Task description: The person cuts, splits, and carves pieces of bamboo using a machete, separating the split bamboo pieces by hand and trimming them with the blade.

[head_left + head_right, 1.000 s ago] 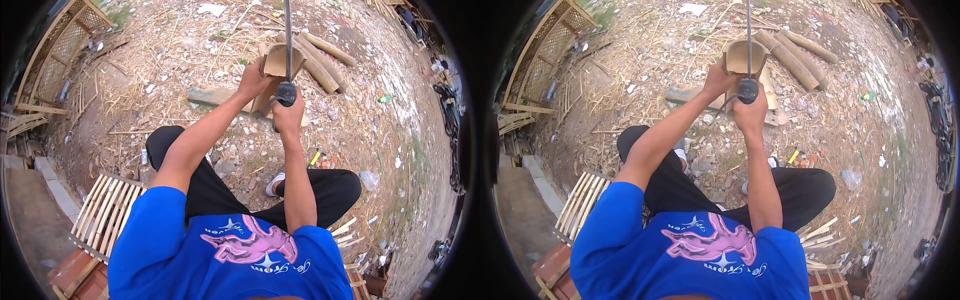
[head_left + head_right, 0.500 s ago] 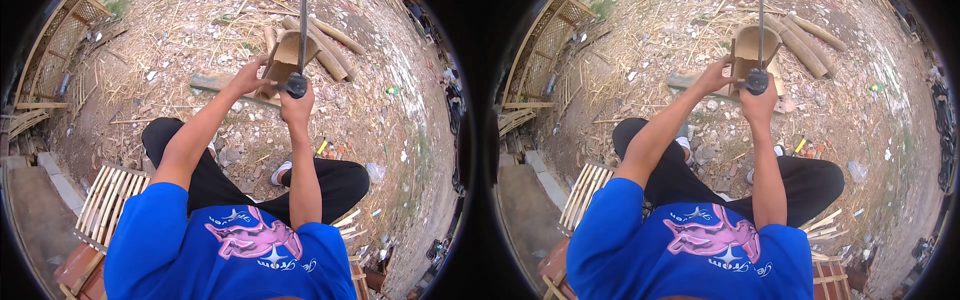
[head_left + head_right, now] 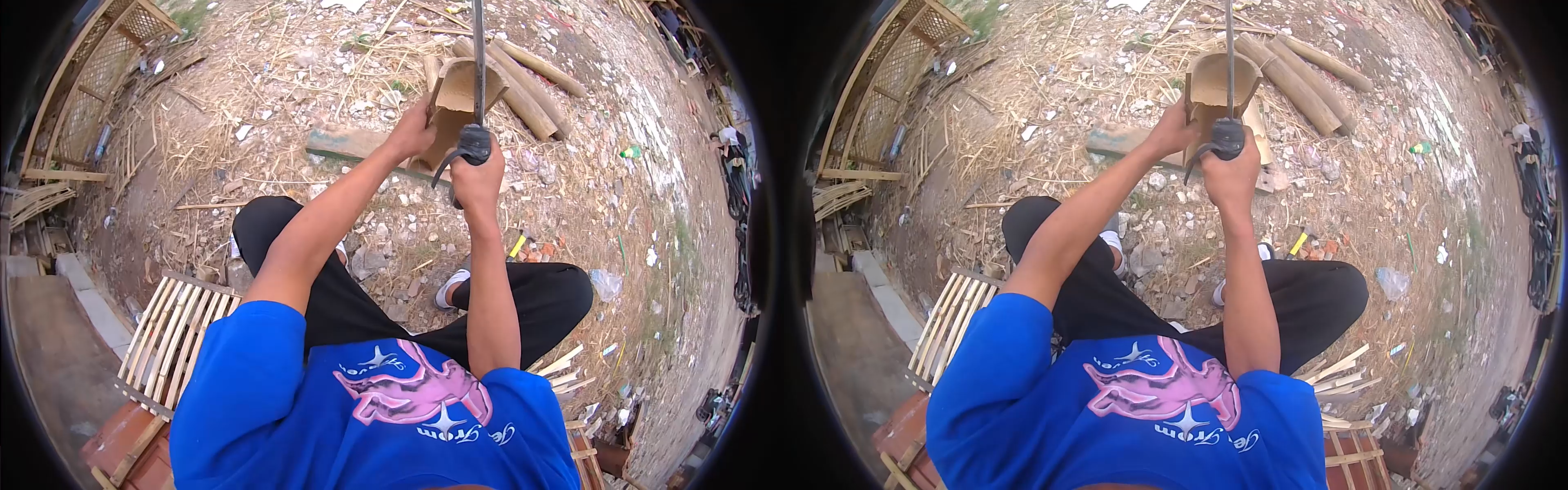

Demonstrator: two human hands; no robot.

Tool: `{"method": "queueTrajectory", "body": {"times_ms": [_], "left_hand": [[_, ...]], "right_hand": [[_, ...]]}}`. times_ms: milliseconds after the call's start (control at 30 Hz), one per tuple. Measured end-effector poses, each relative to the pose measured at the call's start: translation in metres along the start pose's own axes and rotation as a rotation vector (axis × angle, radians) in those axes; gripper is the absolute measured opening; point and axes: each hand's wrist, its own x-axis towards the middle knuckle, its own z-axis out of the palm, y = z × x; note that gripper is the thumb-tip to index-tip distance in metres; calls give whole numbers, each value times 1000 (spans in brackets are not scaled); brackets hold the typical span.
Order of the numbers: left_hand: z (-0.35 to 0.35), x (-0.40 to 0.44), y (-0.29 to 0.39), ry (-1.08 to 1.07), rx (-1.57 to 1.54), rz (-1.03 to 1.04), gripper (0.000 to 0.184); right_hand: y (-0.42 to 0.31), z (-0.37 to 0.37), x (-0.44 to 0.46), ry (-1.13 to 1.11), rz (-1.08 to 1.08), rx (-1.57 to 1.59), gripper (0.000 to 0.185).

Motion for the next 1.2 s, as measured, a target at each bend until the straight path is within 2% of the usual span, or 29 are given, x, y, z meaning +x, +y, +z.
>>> {"method": "queueTrajectory", "body": {"times_ms": [133,233,333,400,567,633,667,733,800,867,933,967,1000,1033,1133,1200], "left_hand": [[11,-7,-4,-21,-137,-42,55],[17,-13,-6,65,-238,48,49],[18,-22,6,55,-335,-98,42],[20,-29,14,58,-354,-123,38],[12,-18,32,78,-227,-7,34],[6,-7,49,116,-172,8,35],[-6,-1,71,73,-189,-45,36],[-18,15,92,144,-113,72,39],[-33,21,117,161,-104,140,44],[-39,23,124,180,59,218,47],[-32,8,91,-42,-92,-121,52],[-28,0,65,-148,-160,-274,55],[-20,-4,9,-220,115,-290,66],[-17,-17,-23,-124,245,-255,73],[-22,-22,-30,-39,218,-130,75],[-27,-8,-2,-75,150,-81,80]], "right_hand": [[-2,-5,-17,11,-35,-28,32],[-15,-8,-28,-15,-10,-10,30],[-14,-14,-39,-15,45,1,27],[-6,-15,-44,4,47,1,25],[-11,-17,-38,34,-18,-4,26],[-34,-20,-33,19,-49,32,30],[-49,-24,-31,17,-79,15,32],[-76,-31,-30,-33,-161,71,31],[-108,-33,-37,-50,-162,80,27],[-114,-35,-39,-39,-141,21,25],[-75,-29,-29,-55,-74,58,26],[-31,-22,-18,-60,-33,-15,28],[-1,-17,-10,-42,17,-122,29],[1,-13,-6,-22,-48,-108,27],[-17,-13,1,-69,10,-90,28],[-13,-14,3,-68,13,-87,29]]}}
